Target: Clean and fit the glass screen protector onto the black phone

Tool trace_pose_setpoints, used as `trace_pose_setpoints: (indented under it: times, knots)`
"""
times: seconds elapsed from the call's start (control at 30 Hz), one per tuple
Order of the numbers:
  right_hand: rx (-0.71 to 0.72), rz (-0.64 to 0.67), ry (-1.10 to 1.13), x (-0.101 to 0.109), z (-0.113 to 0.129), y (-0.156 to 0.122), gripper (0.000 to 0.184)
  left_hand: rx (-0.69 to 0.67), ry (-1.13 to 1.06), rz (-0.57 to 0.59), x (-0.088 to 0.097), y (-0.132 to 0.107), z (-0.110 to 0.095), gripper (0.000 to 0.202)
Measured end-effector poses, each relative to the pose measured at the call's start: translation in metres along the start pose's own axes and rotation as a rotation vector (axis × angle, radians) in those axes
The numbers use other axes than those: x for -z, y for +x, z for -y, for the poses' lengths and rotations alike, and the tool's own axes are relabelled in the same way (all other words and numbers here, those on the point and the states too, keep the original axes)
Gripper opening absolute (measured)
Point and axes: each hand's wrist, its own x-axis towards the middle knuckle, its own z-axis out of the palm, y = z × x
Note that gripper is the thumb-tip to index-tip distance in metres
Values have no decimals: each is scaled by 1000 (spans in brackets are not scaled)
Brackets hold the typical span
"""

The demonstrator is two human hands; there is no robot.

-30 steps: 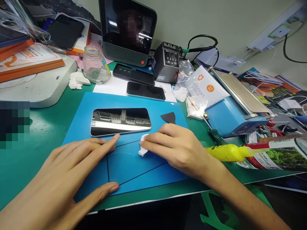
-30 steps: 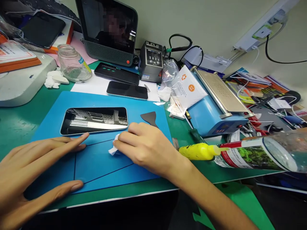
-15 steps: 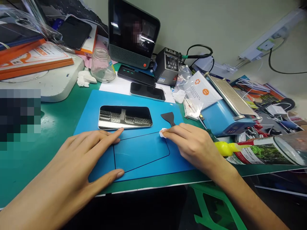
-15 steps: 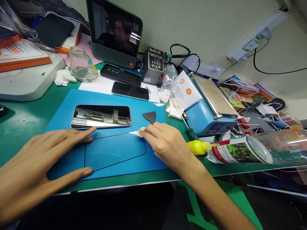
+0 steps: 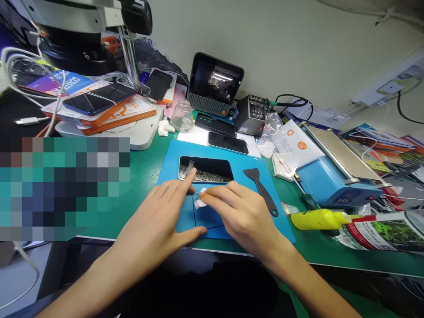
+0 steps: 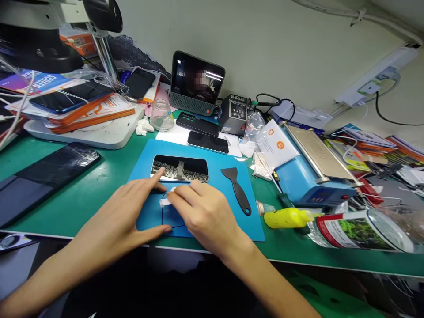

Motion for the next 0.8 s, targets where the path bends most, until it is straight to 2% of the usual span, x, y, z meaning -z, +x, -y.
trace_pose_setpoints:
  times: [0.1,0.23,0.57,0.8]
  knots:
    - [72,36,-8,-9,3,8,26,12,11,-8,-2,2,-1,117]
    - [108,65,-28,-10,-7,3,23,7,23,15,-1,4,-1,107]
    - [27,71,-114,11,-39,-37,26,-22,38,60,3,7,-3,78]
    - [-47,98,-278,32,-41,-71,32,-3,14,50,-2,5,-1,72]
